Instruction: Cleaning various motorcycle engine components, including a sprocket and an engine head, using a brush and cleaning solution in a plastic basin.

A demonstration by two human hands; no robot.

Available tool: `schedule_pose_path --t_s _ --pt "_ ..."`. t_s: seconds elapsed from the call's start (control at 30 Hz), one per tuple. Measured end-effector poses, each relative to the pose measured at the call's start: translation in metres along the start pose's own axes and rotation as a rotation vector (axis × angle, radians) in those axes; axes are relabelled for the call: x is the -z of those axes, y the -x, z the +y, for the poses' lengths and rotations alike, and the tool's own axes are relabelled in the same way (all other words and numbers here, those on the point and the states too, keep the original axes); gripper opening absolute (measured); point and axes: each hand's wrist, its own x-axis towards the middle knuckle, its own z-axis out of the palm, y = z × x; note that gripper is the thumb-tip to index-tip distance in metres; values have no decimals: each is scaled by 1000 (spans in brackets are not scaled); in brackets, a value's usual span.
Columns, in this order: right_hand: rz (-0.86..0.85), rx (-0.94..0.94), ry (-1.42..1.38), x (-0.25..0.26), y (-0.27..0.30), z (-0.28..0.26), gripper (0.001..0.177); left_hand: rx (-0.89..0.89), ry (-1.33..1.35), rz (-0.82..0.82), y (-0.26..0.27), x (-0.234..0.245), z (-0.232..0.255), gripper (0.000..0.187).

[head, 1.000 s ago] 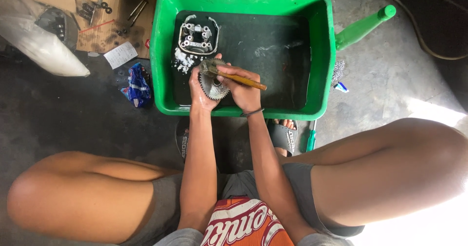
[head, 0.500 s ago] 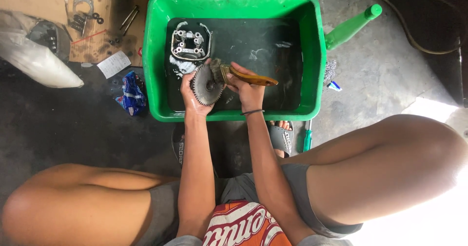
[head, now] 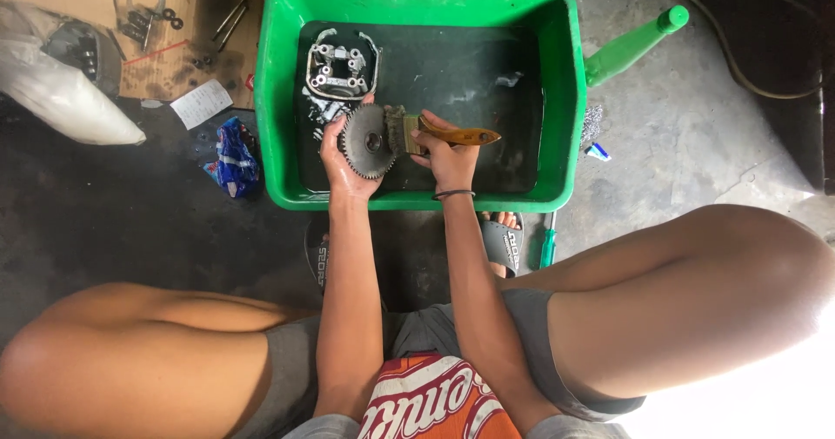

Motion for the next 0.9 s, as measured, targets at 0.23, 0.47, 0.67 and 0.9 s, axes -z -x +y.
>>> schedule_pose_path --t_s 0.23,0.47,0.67,0.9 --pt "-22 53 165 -4 8 1 36 -23 100 51 -6 1 2 69" --pt "-256 228 379 -19 21 -4 32 -83 129 27 -8 11 8 69" --pt "-387 426 231 -26 25 -3 29 -14 101 -59 -8 5 1 62" --pt "-137 225 46 -22 31 -31 38 45 39 -108 -10 1 -5 64"
